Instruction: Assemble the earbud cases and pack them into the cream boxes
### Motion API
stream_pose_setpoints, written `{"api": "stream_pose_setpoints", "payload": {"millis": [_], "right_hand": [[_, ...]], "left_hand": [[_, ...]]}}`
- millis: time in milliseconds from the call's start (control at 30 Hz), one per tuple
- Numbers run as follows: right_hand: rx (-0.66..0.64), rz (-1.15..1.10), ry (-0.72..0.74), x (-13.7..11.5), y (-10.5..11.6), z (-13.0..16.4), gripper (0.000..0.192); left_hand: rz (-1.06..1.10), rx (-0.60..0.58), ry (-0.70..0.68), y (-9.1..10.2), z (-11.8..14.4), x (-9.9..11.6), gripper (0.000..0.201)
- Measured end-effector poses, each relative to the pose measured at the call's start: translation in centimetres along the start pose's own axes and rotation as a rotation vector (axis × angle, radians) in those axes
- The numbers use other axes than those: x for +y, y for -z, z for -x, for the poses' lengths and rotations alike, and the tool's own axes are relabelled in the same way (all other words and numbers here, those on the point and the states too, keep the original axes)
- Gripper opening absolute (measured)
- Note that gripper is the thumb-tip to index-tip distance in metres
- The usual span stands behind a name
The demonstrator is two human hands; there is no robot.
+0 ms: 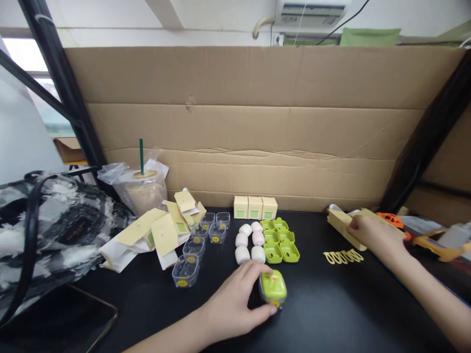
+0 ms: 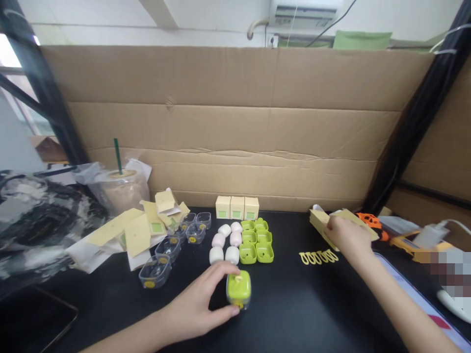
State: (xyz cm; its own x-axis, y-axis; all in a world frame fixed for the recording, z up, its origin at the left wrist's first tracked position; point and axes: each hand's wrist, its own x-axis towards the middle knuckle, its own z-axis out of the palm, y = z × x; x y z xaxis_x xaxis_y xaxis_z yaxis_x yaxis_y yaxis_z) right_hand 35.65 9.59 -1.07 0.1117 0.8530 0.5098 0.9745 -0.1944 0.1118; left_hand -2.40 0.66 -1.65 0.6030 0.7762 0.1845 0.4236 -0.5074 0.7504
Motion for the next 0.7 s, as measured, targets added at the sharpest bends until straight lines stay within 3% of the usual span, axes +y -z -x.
{"api": "stream_pose_setpoints", "payload": {"millis": [133, 200, 333, 433, 500, 567, 700], "right_hand": [[0.194, 0.007, 0.069, -2.2, 3.6, 0.3, 0.027], [0.291, -0.012, 0.131, -3.6, 5.5, 0.6, 0.025], [0.433, -0.093, 0.282, -7.0, 8.5, 2.2, 0.026], [0.505, -0.176, 0.480, -9.5, 9.7, 4.8, 0.018], [0.602, -0.273, 0.694, -10.9, 10.1, 7.1, 0.010], [0.628, -0.385, 0.768, -11.9, 10.2, 9.5, 0.023], [0.569, -0.573, 0.803, -12.7, 9.9, 12.4, 0.042]], "left_hand": [[-0.022, -0.003, -0.027, 0.4, 0.4, 0.4, 0.076], [-0.051, 0.055, -0.095, 0.8, 0.7, 0.6, 0.082], [0.026, 0.235, -0.183, 1.6, 0.7, 0.5, 0.062], [0.345, 0.320, -0.104, 1.8, -0.2, 0.1, 0.052], [0.655, 0.299, 0.004, 1.8, -0.6, -0.2, 0.057], [0.910, 0.210, 0.125, 1.9, -0.6, -0.3, 0.066], [1.103, 0.051, 0.258, 3.0, 0.4, 0.4, 0.066]]}}
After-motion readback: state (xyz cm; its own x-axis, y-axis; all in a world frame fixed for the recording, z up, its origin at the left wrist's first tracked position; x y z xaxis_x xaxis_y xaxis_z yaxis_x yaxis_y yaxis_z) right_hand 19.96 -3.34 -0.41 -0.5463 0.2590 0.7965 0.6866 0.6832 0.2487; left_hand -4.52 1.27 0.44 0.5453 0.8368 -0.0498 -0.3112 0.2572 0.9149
